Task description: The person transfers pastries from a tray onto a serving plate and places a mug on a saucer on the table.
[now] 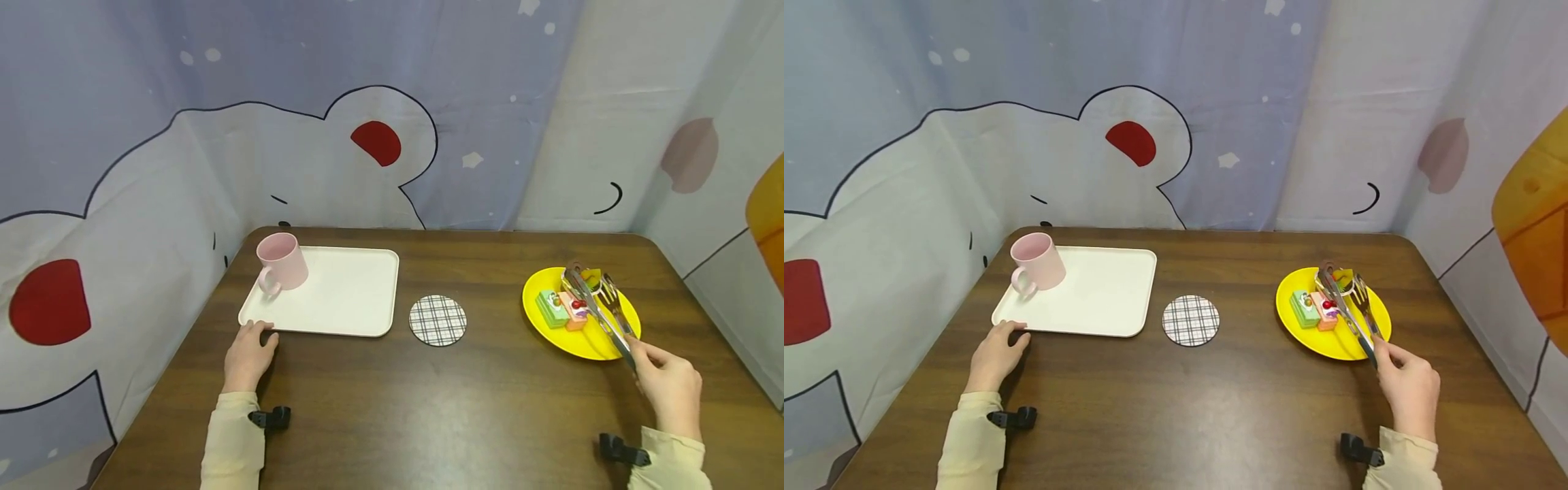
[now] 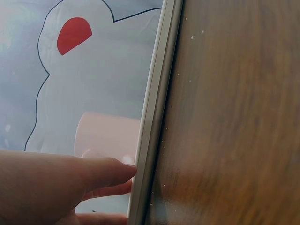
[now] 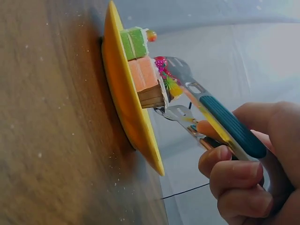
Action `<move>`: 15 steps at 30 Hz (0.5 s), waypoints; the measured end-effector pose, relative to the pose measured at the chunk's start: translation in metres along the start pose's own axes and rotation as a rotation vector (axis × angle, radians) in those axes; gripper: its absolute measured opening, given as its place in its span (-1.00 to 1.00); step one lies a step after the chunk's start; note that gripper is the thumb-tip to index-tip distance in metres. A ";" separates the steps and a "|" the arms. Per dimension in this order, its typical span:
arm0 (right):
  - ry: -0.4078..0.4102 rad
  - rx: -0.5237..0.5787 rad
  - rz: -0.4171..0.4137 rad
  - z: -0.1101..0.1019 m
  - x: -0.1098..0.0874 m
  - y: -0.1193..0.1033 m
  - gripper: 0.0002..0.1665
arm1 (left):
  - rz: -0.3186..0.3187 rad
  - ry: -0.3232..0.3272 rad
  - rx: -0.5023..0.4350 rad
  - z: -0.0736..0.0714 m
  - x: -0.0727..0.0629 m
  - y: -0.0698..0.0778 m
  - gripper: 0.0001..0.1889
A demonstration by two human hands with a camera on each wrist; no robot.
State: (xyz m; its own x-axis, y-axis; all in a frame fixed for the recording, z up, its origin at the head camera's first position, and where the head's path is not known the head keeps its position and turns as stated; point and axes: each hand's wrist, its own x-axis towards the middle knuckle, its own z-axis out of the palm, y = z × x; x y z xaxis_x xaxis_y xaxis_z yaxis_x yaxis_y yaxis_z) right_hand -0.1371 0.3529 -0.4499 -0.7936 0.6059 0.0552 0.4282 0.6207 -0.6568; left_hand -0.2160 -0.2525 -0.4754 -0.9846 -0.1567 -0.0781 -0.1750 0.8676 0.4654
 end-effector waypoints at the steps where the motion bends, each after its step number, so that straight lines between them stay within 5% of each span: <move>1: 0.003 0.013 0.006 0.000 0.000 0.000 -0.37 | -0.001 -0.001 -0.001 0.000 0.000 0.000 -0.57; 10: 0.082 0.090 0.058 -0.001 -0.001 0.002 -0.41 | -0.004 0.001 -0.006 0.000 0.001 0.000 -0.57; 15: 0.185 0.179 -0.014 0.004 -0.003 -0.002 -0.53 | 0.002 0.006 -0.004 0.001 0.000 -0.001 -0.57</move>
State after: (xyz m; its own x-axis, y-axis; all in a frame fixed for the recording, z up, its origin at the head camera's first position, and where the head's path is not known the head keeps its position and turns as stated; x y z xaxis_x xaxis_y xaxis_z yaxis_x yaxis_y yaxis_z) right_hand -0.1374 0.3482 -0.4518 -0.6990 0.6892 0.1909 0.3214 0.5412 -0.7771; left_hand -0.2159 -0.2527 -0.4767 -0.9848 -0.1585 -0.0717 -0.1735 0.8658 0.4693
